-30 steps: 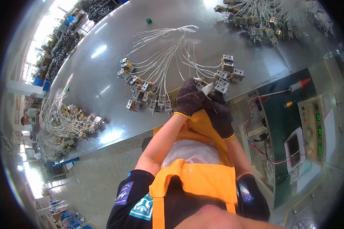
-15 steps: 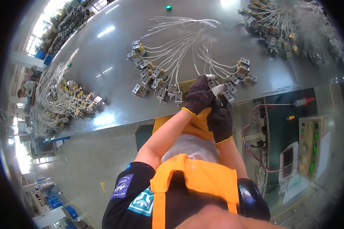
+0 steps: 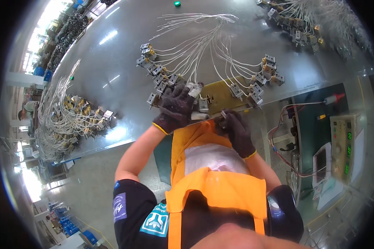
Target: Manually plugging multiple wires from a harness into a base component and testing the assembly at a manufacturing station.
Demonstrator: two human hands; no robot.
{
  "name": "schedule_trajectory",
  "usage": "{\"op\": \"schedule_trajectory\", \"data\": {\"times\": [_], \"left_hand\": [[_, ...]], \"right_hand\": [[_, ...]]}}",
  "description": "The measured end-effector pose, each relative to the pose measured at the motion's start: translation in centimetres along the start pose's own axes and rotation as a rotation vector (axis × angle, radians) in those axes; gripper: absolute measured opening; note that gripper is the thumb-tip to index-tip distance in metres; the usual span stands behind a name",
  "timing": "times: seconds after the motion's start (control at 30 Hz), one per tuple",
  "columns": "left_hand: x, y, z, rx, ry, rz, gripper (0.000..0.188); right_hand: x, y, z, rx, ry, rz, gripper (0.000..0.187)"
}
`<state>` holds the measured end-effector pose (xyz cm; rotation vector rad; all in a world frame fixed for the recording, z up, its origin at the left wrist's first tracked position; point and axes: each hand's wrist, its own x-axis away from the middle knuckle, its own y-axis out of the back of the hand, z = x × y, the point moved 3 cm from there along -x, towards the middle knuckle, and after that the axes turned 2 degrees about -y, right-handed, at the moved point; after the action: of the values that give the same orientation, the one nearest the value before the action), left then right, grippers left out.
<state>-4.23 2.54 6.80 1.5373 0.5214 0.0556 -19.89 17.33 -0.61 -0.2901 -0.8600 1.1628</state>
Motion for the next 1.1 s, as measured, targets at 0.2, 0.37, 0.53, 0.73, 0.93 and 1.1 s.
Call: {"op": "schedule_trajectory", "data": {"times": [0.2, 0.37, 0.53, 0.73, 0.93, 1.1], "left_hand": [[0.2, -1.8, 0.8, 0.253, 0.177, 0.154, 0.08], [0.1, -0.4, 0.4, 0.29, -0.05, 0.003, 0.073], [0.4, -0.4, 0.4, 0.26, -0.006, 0.213, 0.065], [-0.6, -0.4, -0.4, 0.312, 0.161, 0.323, 0.056], [-5.9, -2.2, -3.3, 0.604, 0.388, -0.028, 0.049], [-8.3, -2.9, -5.5, 0.201, 0.277, 0.094, 0.058]], "right_hand": [[-1.8, -1.5, 0.2, 0.149, 0.144, 0.022, 0.029], [-2.0, -2.7, -0.7, 0.366, 0.229, 0.127, 0.029], [-2.4, -1.8, 0.2, 0.404, 0.027, 0.27, 0.028], [-3.7, 2.7, 6.7, 0.319, 0.283, 0.092, 0.024], [-6.5, 5.0, 11.3, 0.186, 0.632, -0.012, 0.021], [-4.4, 7.5, 9.5, 0.137, 0.447, -0.148, 0.024]]}}
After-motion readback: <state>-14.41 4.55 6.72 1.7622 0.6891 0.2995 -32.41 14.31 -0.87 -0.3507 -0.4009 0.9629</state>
